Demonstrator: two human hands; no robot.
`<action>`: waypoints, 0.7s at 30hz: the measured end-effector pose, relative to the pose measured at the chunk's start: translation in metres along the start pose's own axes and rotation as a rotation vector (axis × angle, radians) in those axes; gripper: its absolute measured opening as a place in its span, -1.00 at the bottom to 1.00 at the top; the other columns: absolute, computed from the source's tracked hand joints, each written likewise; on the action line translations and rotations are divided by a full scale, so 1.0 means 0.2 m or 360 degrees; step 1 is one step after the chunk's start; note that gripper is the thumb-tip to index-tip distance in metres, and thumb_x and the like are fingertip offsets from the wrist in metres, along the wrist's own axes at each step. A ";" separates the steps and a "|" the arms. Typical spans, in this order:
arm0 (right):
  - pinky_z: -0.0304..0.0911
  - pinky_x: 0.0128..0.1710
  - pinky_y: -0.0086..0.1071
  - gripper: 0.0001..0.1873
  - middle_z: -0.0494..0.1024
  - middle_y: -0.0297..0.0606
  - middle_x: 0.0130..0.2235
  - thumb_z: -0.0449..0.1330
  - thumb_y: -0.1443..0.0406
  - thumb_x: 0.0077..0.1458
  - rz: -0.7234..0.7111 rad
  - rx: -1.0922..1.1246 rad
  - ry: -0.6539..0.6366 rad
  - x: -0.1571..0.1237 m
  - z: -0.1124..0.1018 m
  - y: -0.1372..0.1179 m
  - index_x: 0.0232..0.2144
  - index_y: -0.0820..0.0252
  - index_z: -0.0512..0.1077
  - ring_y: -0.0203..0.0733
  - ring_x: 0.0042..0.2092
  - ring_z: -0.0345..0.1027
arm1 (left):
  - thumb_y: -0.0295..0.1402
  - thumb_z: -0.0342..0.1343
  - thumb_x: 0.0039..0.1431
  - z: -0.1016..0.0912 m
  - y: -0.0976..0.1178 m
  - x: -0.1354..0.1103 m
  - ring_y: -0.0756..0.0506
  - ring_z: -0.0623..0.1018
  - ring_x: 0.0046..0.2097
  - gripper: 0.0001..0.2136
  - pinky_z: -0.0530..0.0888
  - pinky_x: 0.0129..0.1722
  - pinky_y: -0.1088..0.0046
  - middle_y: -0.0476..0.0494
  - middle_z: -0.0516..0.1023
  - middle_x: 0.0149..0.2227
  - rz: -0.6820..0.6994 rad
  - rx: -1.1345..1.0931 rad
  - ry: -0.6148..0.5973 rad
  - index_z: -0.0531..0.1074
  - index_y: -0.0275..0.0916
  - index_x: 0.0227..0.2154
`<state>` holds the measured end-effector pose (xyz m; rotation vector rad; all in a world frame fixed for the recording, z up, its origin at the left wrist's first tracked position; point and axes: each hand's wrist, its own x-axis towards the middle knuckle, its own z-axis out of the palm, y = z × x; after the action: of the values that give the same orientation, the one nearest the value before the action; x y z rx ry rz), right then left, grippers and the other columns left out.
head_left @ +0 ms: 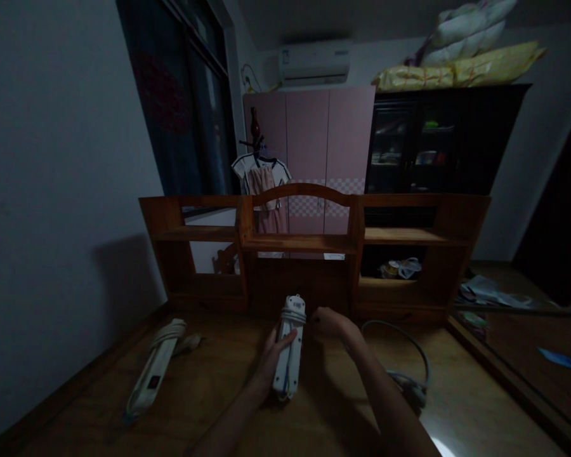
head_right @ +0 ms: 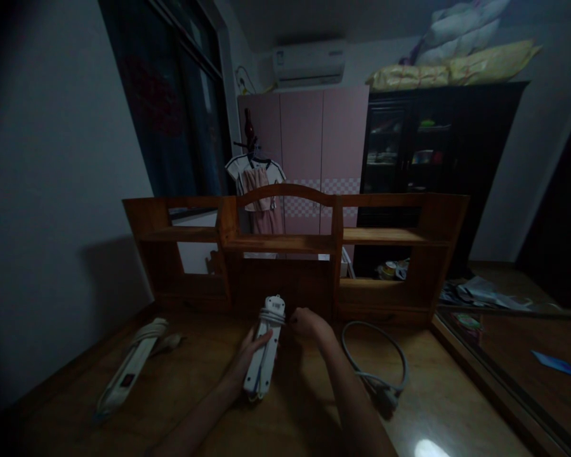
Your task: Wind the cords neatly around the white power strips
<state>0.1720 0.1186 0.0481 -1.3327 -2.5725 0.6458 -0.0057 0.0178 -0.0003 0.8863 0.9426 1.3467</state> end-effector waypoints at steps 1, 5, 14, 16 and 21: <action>0.16 -0.39 -0.49 -0.74 0.61 -0.15 -0.29 0.10 0.39 -0.01 0.0009 -0.0033 -0.0004 0.00 0.00 -0.01 -0.33 0.22 0.58 -0.16 -0.26 0.45 | -0.14 0.27 -0.06 -0.01 -0.02 0.01 -0.05 0.54 -0.44 -0.46 0.43 -0.45 0.50 -0.14 0.55 -0.35 -0.0011 -0.0002 -0.0002 0.33 -0.23 -0.01; 0.17 -0.38 -0.49 -0.72 0.61 -0.11 -0.25 0.11 0.39 -0.02 0.0054 -0.0153 -0.0030 -0.03 -0.01 -0.02 -0.27 0.22 0.57 -0.16 -0.25 0.48 | -0.10 0.23 -0.01 -0.03 -0.06 0.02 -0.06 0.55 -0.44 -0.50 0.44 -0.47 0.49 -0.17 0.56 -0.34 -0.0045 0.0023 -0.0012 0.33 -0.22 -0.03; 0.19 -0.27 -0.50 -0.71 0.59 -0.13 -0.17 0.07 0.35 0.10 0.0102 -0.0341 0.0019 -0.08 -0.08 -0.17 -0.21 0.15 0.55 -0.16 -0.14 0.48 | -0.09 0.26 -0.06 -0.06 -0.01 0.05 -0.10 0.57 -0.27 -0.42 0.47 -0.26 0.44 -0.18 0.55 -0.18 0.0171 0.0092 0.0374 0.31 -0.16 0.04; 0.20 -0.27 -0.48 -0.73 0.59 -0.10 -0.19 0.08 0.34 0.10 0.0128 -0.0385 0.0062 -0.11 -0.10 -0.23 -0.23 0.16 0.56 -0.12 -0.13 0.47 | -0.07 0.26 -0.07 -0.07 0.00 0.06 -0.11 0.57 -0.22 -0.43 0.45 -0.22 0.43 -0.17 0.54 -0.13 0.0202 0.0141 0.0465 0.34 -0.15 0.02; 0.22 -0.26 -0.39 -0.79 0.58 -0.05 -0.21 0.15 0.29 0.08 0.0175 -0.0498 0.0228 -0.19 -0.18 -0.32 -0.26 0.18 0.55 -0.01 -0.13 0.47 | -0.05 0.25 -0.08 -0.11 0.02 0.07 -0.12 0.56 -0.20 -0.41 0.43 -0.20 0.42 -0.14 0.52 -0.09 0.0260 0.0250 0.0539 0.34 -0.14 0.02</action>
<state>0.1601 0.0668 0.1112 -1.5572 -2.5725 0.1557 -0.0275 0.0317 -0.0045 0.8834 1.2723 1.6123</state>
